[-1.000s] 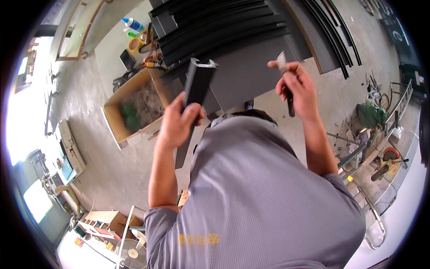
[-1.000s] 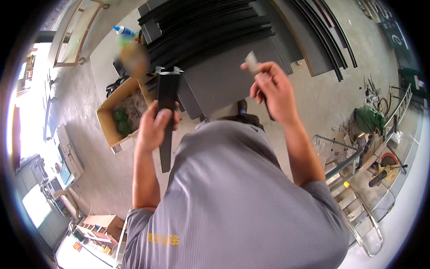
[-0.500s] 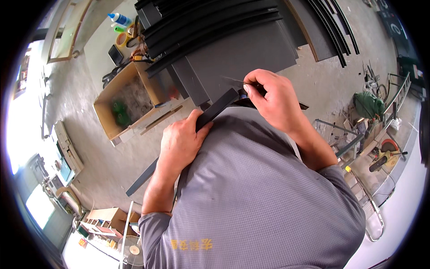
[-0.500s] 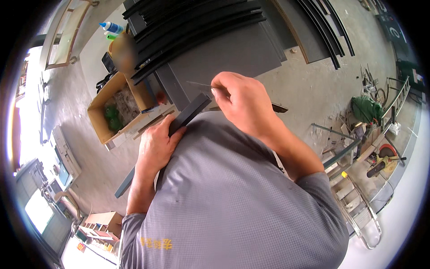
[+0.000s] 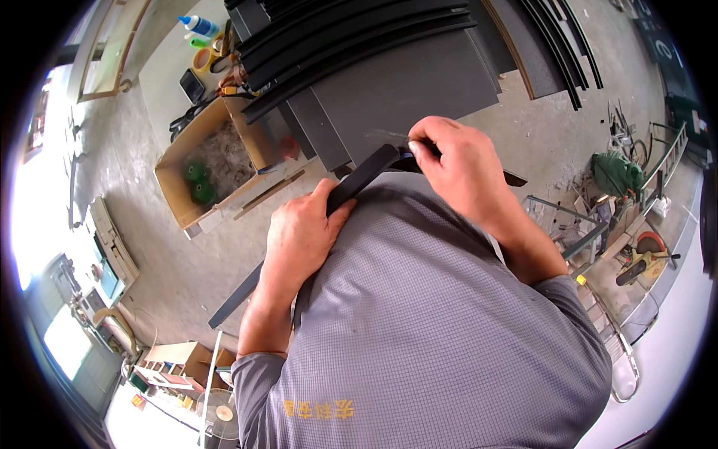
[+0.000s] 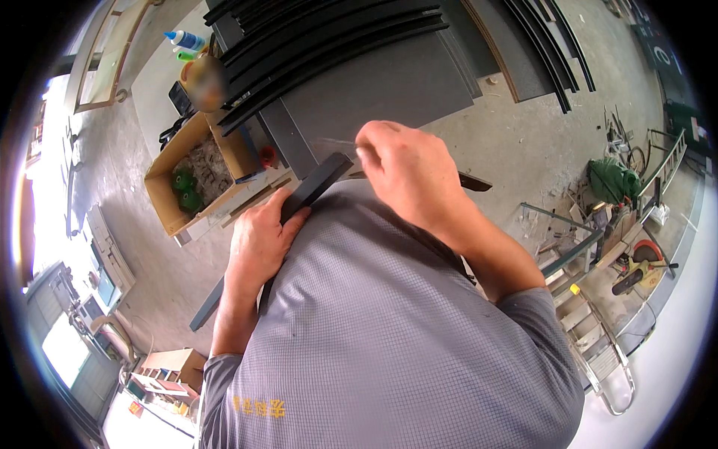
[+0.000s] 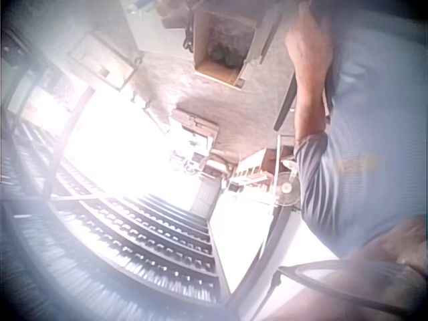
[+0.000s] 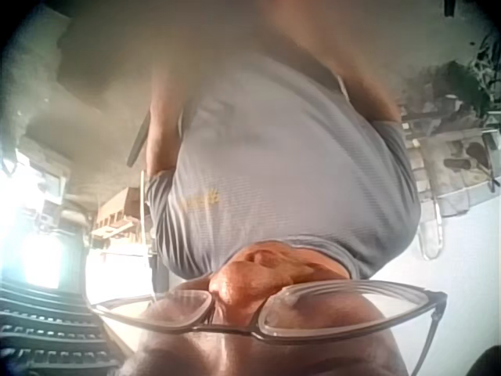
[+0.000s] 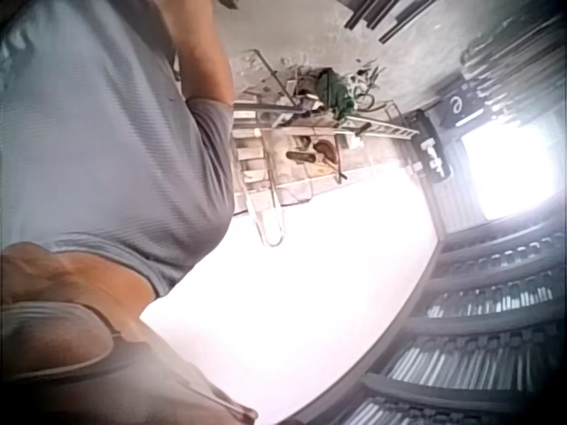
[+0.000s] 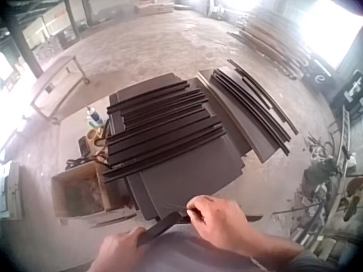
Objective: The person uses a handheld blade to scrape and deburr the edges of black metal profile segments, handling them individually from a stack.
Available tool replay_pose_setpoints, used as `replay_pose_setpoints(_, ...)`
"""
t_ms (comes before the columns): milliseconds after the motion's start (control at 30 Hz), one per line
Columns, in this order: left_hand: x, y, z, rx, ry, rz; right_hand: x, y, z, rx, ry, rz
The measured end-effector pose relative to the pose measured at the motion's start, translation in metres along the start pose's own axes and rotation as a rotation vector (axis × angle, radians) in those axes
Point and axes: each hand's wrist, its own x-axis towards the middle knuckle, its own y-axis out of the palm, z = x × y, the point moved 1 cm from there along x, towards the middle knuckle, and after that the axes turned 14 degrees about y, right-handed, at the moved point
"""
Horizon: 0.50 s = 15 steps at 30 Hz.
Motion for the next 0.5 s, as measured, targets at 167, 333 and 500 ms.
replay_pose_setpoints(167,0.001,0.0,0.0,0.004,0.019,-0.007,0.0,-0.008,-0.002,0.122,0.015,0.072)
replay_pose_setpoints(333,0.002,0.0,0.002,0.027,0.005,0.017,0.01,-0.006,-0.011,-0.003,-0.048,-0.019)
replay_pose_setpoints(500,0.001,0.001,0.003,0.025,0.039,-0.042,0.006,-0.007,-0.011,0.222,0.043,0.191)
